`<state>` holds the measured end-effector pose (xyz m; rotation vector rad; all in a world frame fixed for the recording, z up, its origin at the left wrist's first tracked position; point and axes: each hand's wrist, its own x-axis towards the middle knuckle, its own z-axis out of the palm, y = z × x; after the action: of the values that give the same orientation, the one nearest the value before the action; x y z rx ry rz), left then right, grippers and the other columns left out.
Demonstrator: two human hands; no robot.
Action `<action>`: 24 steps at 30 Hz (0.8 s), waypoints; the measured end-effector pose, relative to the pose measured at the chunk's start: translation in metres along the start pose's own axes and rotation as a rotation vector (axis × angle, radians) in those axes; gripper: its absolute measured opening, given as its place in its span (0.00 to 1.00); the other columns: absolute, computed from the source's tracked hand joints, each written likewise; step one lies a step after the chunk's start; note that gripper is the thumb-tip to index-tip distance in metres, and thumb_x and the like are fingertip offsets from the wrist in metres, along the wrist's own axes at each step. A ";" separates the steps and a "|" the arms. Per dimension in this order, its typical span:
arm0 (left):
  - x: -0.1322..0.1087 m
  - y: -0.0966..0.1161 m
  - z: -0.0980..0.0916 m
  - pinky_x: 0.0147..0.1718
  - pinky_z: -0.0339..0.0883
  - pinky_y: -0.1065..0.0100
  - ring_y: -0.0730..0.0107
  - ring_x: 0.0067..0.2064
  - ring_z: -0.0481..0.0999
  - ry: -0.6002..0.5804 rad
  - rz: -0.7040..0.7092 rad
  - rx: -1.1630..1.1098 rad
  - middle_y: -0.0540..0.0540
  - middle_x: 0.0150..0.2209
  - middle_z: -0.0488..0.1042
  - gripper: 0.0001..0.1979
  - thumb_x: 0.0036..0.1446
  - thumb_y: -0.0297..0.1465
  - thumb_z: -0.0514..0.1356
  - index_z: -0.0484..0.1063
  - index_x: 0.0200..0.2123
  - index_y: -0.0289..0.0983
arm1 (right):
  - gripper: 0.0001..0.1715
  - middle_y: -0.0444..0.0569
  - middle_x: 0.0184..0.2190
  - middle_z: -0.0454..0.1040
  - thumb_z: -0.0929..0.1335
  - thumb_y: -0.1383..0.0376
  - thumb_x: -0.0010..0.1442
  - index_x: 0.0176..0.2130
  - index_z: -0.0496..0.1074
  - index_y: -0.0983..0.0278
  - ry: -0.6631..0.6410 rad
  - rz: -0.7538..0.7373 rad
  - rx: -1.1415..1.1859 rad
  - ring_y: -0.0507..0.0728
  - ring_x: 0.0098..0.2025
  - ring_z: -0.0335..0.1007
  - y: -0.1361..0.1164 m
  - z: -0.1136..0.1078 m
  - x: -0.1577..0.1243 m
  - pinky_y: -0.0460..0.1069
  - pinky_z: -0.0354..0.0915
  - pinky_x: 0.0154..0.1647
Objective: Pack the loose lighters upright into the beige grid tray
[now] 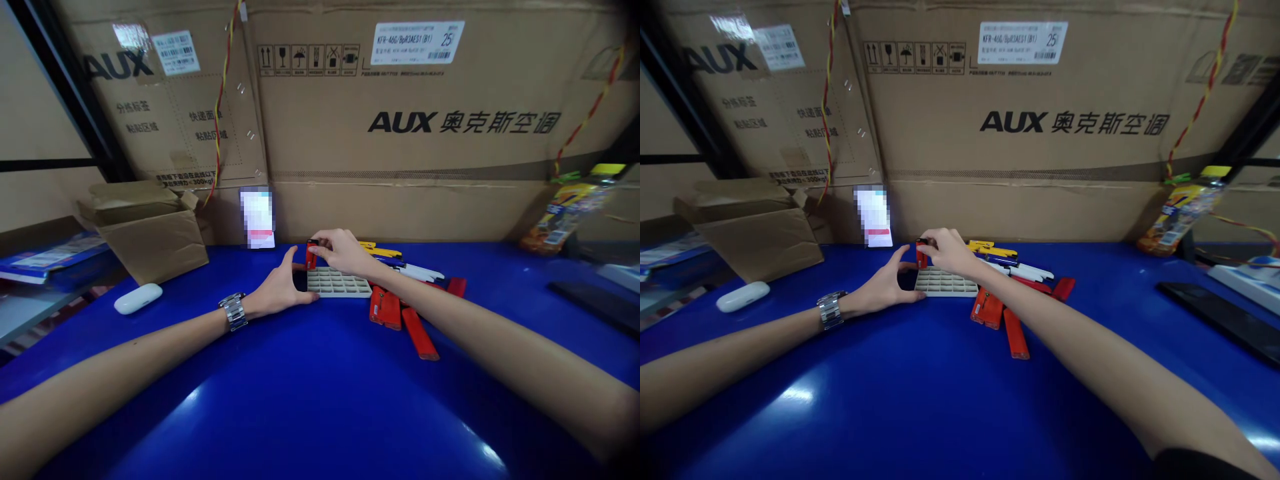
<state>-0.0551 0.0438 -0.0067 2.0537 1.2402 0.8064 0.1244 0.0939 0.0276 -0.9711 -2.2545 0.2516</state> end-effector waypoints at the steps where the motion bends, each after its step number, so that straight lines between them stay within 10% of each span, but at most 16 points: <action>1: 0.000 -0.001 0.000 0.56 0.55 0.47 0.46 0.55 0.67 0.000 0.004 0.003 0.33 0.55 0.67 0.57 0.41 0.40 0.67 0.33 0.65 0.33 | 0.12 0.47 0.24 0.72 0.65 0.62 0.58 0.36 0.74 0.67 -0.003 0.002 -0.005 0.51 0.25 0.62 0.001 -0.001 0.000 0.47 0.56 0.26; 14: 0.000 0.001 0.001 0.56 0.54 0.48 0.47 0.56 0.67 -0.010 0.013 0.052 0.34 0.55 0.67 0.54 0.43 0.41 0.66 0.36 0.64 0.33 | 0.13 0.44 0.19 0.68 0.62 0.62 0.60 0.28 0.70 0.66 -0.136 -0.022 -0.044 0.49 0.20 0.54 0.003 0.001 -0.003 0.48 0.50 0.24; 24: 0.000 0.002 0.000 0.56 0.55 0.49 0.49 0.56 0.67 -0.013 0.028 0.068 0.33 0.54 0.67 0.50 0.43 0.41 0.65 0.41 0.63 0.33 | 0.18 0.50 0.32 0.73 0.59 0.52 0.63 0.40 0.64 0.64 -0.062 0.013 -0.188 0.56 0.33 0.67 -0.001 -0.015 -0.048 0.49 0.57 0.31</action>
<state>-0.0540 0.0430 -0.0058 2.1315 1.2495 0.7725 0.1575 0.0588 0.0153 -1.0882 -2.3614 0.0761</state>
